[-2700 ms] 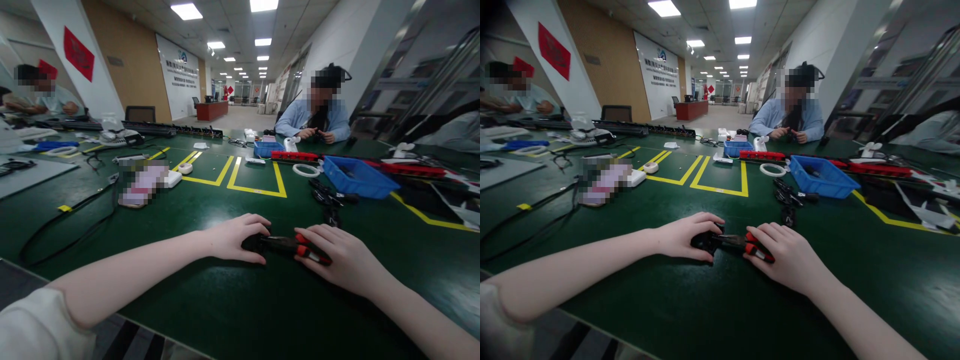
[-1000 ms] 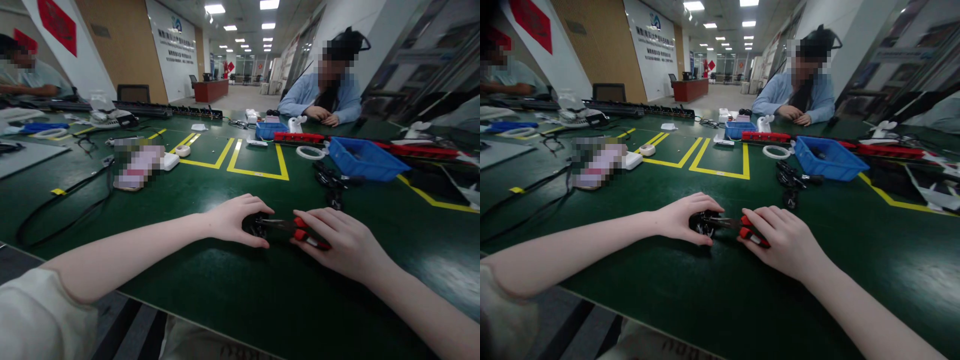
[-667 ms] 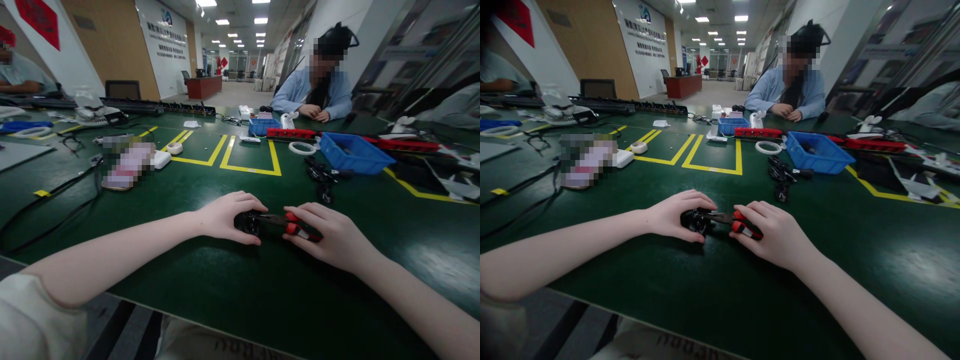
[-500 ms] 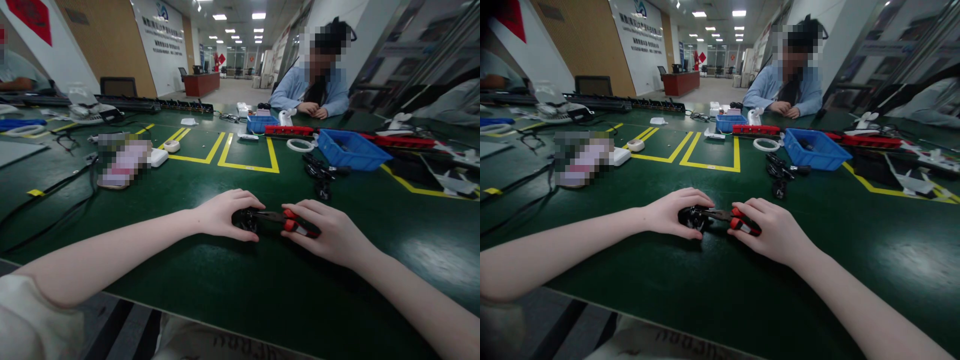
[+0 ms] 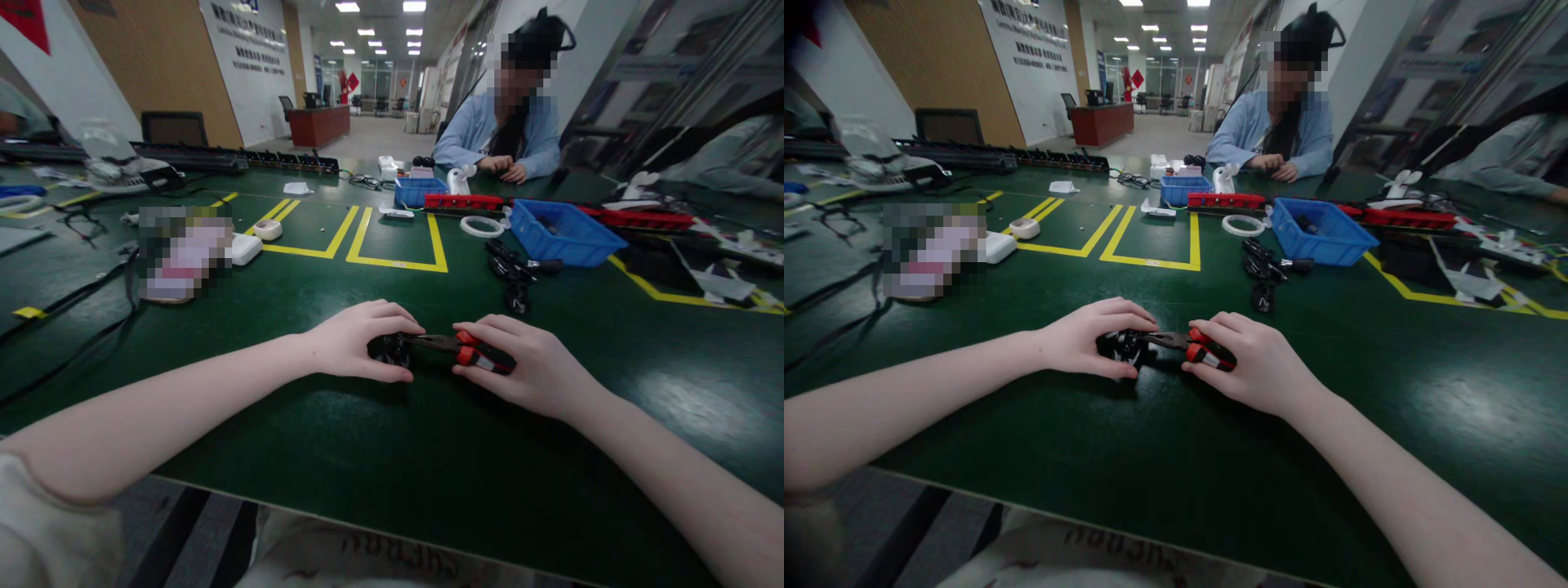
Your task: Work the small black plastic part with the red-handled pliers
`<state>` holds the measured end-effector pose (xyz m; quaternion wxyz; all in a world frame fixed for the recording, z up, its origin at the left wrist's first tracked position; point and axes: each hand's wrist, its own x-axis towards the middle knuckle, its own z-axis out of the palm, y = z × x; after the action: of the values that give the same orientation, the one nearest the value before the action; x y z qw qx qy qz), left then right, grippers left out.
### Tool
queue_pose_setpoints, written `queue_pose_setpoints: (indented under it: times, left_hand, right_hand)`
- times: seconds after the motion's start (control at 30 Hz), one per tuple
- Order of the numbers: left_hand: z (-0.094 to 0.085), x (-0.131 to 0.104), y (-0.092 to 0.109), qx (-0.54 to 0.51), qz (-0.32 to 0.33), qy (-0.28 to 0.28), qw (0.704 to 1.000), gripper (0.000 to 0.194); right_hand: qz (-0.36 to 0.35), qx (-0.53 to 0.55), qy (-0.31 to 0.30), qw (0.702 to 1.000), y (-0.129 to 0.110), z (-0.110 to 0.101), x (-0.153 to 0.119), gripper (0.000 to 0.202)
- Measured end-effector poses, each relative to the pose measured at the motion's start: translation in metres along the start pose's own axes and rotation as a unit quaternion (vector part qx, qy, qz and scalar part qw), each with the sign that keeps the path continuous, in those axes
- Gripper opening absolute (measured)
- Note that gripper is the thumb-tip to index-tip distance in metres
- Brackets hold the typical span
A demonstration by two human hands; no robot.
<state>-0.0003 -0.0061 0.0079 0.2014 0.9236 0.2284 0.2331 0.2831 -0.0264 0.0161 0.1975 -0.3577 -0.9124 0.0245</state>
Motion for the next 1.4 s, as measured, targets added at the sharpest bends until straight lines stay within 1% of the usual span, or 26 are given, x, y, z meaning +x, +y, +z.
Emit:
queue_pose_setpoints:
  times: [0.1, 0.17, 0.23, 0.33, 0.4, 0.53, 0.67, 0.87, 1.03, 1.13, 1.3, 1.4]
  left_hand:
    - [0.0, 0.0, 0.001, 0.006, 0.002, -0.002, 1.0, 0.052]
    - [0.0, 0.0, 0.002, 0.005, -0.008, -0.002, 1.0, 0.055]
    - [0.0, 0.0, 0.003, 0.002, -0.039, -0.002, 0.999, 0.057]
    - [-0.001, 0.0, 0.003, -0.006, -0.087, -0.003, 0.996, 0.053]
    - [0.0, 0.0, 0.003, -0.013, -0.096, -0.003, 0.995, 0.048]
    - [0.0, 0.001, 0.001, -0.026, -0.078, 0.0, 0.997, 0.043]
    - [0.0, 0.0, 0.0, -0.034, -0.074, -0.001, 0.997, 0.044]
    - [0.002, 0.0, -0.001, -0.038, -0.073, -0.015, 0.996, 0.045]
    - [0.004, 0.0, -0.004, -0.064, -0.062, -0.02, 0.996, 0.042]
    - [0.004, -0.002, -0.004, -0.064, -0.058, -0.023, 0.996, 0.041]
    - [0.003, -0.003, -0.006, -0.03, -0.042, -0.026, 0.998, 0.034]
    - [0.003, -0.002, -0.007, -0.036, -0.042, -0.024, 0.998, 0.028]
  right_hand:
    - [0.009, 0.008, -0.003, 1.0, 0.001, 0.0, -0.001, 0.04]
    - [0.016, 0.012, -0.007, 1.0, 0.002, 0.001, -0.001, 0.041]
    - [0.023, 0.015, -0.012, 1.0, 0.003, 0.001, -0.001, 0.043]
    - [0.032, 0.02, -0.022, 0.999, 0.004, 0.0, -0.001, 0.043]
    - [0.032, 0.019, -0.027, 0.999, 0.005, 0.0, -0.001, 0.042]
    - [0.026, 0.005, -0.031, 0.999, 0.006, 0.001, -0.002, 0.042]
    - [0.026, 0.003, -0.031, 0.999, 0.007, 0.003, -0.003, 0.042]
    - [0.049, 0.039, -0.023, 0.998, 0.008, 0.003, -0.002, 0.045]
    - [0.059, 0.074, -0.019, 0.995, 0.01, 0.002, -0.001, 0.044]
    - [0.061, 0.087, -0.018, 0.994, 0.011, 0.001, -0.001, 0.043]
    - [0.069, 0.094, -0.021, 0.993, 0.011, 0.0, -0.001, 0.042]
    - [0.067, 0.093, -0.022, 0.993, 0.01, 0.001, 0.0, 0.041]
